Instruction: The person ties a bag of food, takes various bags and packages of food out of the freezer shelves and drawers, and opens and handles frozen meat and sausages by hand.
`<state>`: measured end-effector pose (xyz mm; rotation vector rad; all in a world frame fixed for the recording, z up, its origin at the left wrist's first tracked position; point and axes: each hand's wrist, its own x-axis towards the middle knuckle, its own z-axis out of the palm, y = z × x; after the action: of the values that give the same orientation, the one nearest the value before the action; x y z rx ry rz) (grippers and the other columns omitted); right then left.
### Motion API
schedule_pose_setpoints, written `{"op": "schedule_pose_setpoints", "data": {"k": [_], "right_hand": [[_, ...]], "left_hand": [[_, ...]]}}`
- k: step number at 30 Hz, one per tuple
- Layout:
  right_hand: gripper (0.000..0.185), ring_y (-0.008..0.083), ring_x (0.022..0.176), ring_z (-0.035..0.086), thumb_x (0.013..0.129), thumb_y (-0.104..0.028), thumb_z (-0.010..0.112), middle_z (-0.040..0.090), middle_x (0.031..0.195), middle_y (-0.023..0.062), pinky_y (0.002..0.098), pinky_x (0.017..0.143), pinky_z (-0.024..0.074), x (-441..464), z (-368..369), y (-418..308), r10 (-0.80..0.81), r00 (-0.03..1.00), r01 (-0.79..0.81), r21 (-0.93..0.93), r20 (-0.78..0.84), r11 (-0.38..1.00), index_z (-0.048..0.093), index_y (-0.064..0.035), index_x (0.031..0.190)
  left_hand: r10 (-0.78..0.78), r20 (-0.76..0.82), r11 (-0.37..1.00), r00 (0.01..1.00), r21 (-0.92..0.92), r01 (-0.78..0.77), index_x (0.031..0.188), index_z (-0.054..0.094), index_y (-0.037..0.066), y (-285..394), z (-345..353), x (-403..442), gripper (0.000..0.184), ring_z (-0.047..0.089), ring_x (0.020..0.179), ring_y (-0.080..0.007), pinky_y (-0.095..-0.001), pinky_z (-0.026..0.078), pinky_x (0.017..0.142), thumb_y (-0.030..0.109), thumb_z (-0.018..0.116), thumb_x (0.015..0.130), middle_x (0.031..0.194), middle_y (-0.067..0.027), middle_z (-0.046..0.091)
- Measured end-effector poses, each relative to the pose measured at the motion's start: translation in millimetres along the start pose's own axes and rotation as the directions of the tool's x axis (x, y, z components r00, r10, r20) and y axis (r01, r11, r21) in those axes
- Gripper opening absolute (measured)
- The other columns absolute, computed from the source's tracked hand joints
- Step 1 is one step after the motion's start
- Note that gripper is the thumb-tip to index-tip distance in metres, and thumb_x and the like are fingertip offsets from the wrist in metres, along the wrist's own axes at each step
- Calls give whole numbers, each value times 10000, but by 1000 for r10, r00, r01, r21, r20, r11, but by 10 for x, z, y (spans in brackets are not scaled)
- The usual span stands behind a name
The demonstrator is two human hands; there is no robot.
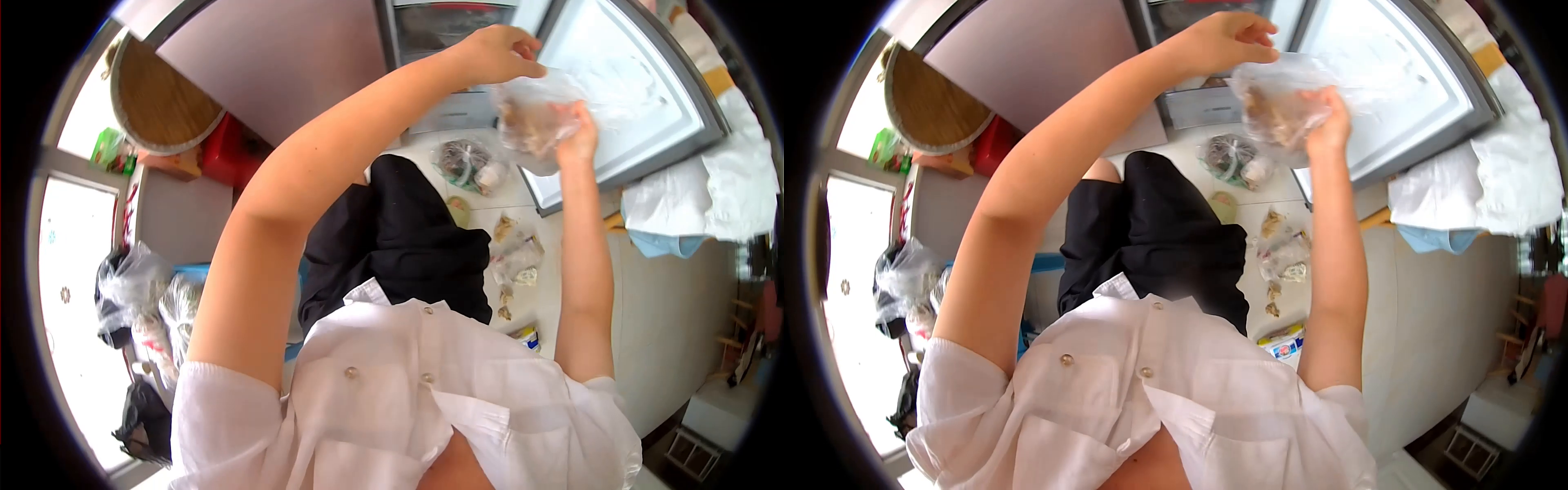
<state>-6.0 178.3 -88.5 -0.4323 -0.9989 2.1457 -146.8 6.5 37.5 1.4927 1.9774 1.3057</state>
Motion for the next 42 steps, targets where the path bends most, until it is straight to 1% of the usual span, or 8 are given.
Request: {"op": "schedule_pose_setpoints", "data": {"k": [5, 8, 12, 16, 17, 20, 32, 42], "right_hand": [[176, 222, 838, 583, 907, -255, 537, 623, 852, 60, 407, 799, 477, 571, 172, -113, 160, 936, -209, 130, 312, 969, 560, -104, 820], [314, 270, 1090, 539, 961, -259, 418, 580, 1164, 137, 454, 980, 405, 344, 1182, 22, 115, 968, -131, 59, 221, 990, 557, -25, 1119], [363, 279, 1168, 498, 973, -267, 393, 544, 1247, 133, 461, 1036, 359, -421, 2474, 416, 160, 928, -177, 22, 335, 984, 542, -15, 1188], [317, 258, 1173, 488, 963, -244, 442, 556, 1230, 111, 435, 1048, 344, -972, 3241, 904, 291, 859, -342, 47, 421, 939, 553, -21, 1158], [313, 257, 1178, 483, 952, -210, 469, 547, 1239, 114, 422, 1060, 337, -470, 3009, 1274, 229, 345, -670, 67, 910, 739, 533, -11, 1186], [346, 261, 1202, 470, 951, -193, 472, 528, 1264, 123, 419, 1074, 325, -1182, 3487, 1321, 411, 616, -527, -37, 672, 849, 497, 11, 1230], [137, 55, 720, 485, 863, -158, 624, 594, 874, -23, 215, 665, 386, -1777, 3931, 1755, 466, 583, 51, -602, 666, 797, 643, -52, 948], [181, 177, 912, 557, 807, -25, 625, 579, 1013, 73, 288, 789, 451, -2465, 4145, 1695, -80, 332, 595, -143, 940, 791, 600, -21, 986]], "left_hand": [[-551, 195, 638, 811, -529, 560, 1311, 445, -54, -505, -388, -729, 798, 570, 1083, -300, -486, 477, 899, 612, 507, 875, 1215, -200, 548], [-392, 470, 227, 791, -784, 578, 1446, -45, -73, -610, -461, -1212, 1123, 409, 1282, -418, -523, 407, 977, 806, 252, 812, 1443, -353, 232], [-123, 255, -141, 959, -961, 238, 1399, 302, -53, -575, -709, -1886, 1096, 522, 1158, -404, -497, 503, 863, 846, 223, 777, 1375, -291, 380], [-396, -108, -63, 912, -987, -145, 1337, 453, 109, -365, -1066, -2677, 881, 550, 1110, -382, -501, 510, 859, 795, 359, 793, 1310, -144, 495], [-399, -132, -82, 907, -980, -179, 1335, 457, 114, -355, -1146, -2885, 846, 544, 1123, -368, -502, 507, 864, 768, 387, 804, 1312, -134, 497], [-480, -311, 76, 820, -946, -315, 1342, 459, 130, -203, -1321, -3374, 747, 517, 1170, -306, -492, 475, 918, 679, 458, 835, 1333, -109, 492], [-229, -942, 950, 245, -271, -155, 1473, -37, 138, -543, -1382, -4008, 1331, 311, 1328, -305, -434, 295, 1091, 150, 884, 514, 1423, -149, 275], [-395, -917, 838, -61, -332, -433, 1437, 4, 121, -466, -1398, -4110, 1239, 394, 1259, -283, -407, 373, 1042, 111, 871, 552, 1355, -147, 346]]}}
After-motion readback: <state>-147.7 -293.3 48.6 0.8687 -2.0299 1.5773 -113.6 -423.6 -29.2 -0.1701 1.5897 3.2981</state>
